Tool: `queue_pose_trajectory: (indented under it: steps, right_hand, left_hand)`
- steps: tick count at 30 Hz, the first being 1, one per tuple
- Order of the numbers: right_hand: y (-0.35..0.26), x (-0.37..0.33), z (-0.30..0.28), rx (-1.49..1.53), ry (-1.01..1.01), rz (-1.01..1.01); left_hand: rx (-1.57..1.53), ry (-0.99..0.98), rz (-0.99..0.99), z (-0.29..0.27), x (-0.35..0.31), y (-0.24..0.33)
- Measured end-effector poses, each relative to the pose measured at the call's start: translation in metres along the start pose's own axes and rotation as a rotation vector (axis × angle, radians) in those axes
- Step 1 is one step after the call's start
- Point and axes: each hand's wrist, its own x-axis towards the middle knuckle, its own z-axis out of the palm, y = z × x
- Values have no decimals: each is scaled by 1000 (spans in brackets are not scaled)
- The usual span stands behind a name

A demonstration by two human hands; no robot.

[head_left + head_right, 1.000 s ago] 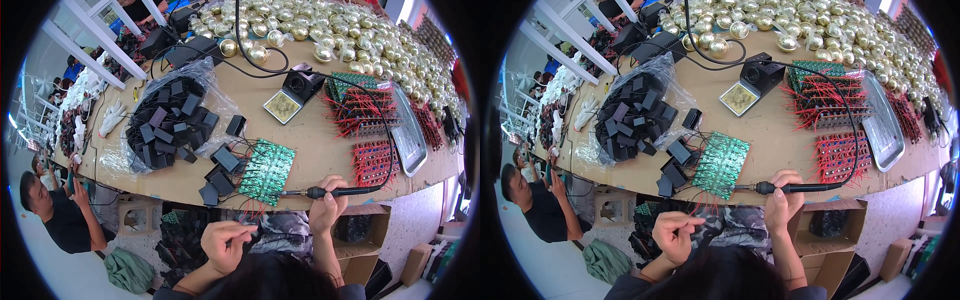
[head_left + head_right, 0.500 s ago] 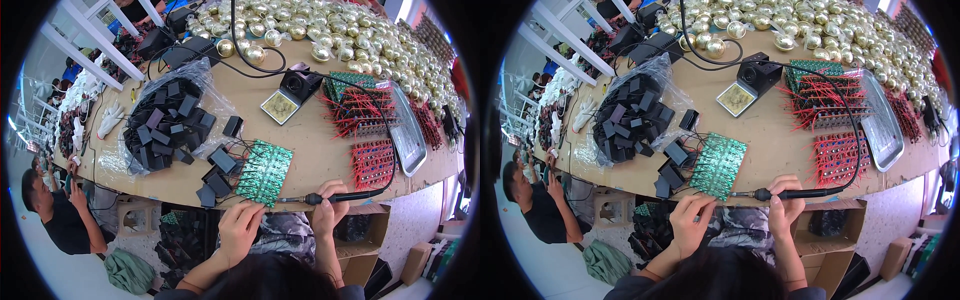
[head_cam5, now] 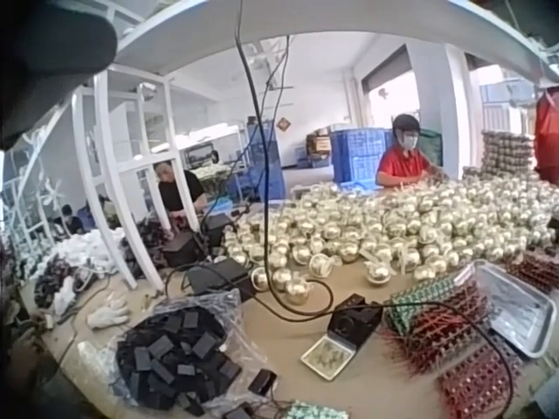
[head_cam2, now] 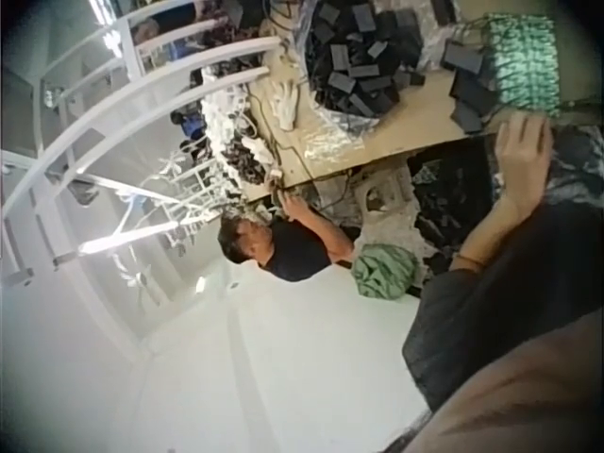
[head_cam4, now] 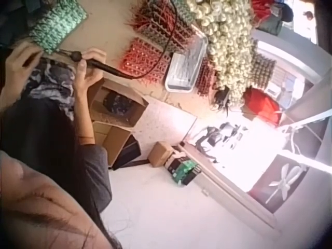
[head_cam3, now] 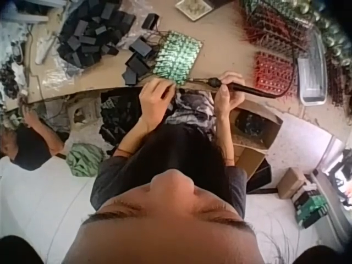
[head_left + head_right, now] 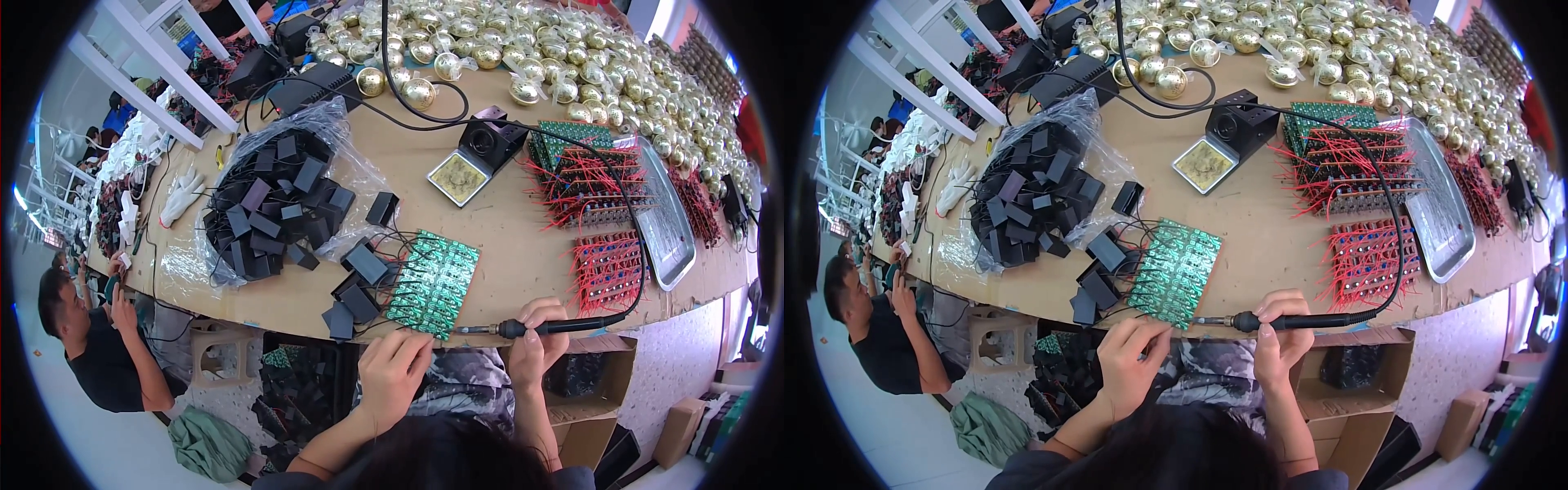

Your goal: Assembling electronic components for decorative lights at a factory workbench.

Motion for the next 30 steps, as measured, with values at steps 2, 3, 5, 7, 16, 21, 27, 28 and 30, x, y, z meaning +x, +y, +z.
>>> queue_pose_trajectory:
  steps: [2, 3, 5, 7, 16, 21, 27, 28, 30]
  right_hand:
    - [-2, 0, 1, -28, -18, 9]
    - [-2, 0, 2, -29, -19, 9]
    - [-3, 1, 3, -44, -39, 12]
    - [-3, 1, 3, -43, -40, 13]
    - [-4, 1, 2, -67, -67, -5]
    - [-6, 2, 3, -74, -71, -1]
    - [-6, 2, 2, -74, -87, 6]
    - [-6, 2, 2, -81, -82, 14]
    - [-6, 2, 3, -88, -78, 23]
  left_hand:
    - [9, -10, -3, -1, 1, 1]
    - [25, -15, 15, -2, 2, 1]
    - [40, -20, 34, -2, 2, 1]
    - [68, -59, 56, -4, 2, 0]
    - [118, -96, 171, -5, 4, -5]
    - [116, -135, 206, -7, 6, -9]
    - [118, -182, 219, -11, 8, -10]
    - [122, -192, 226, -11, 9, -9]
    - [124, -194, 228, -12, 9, -9]
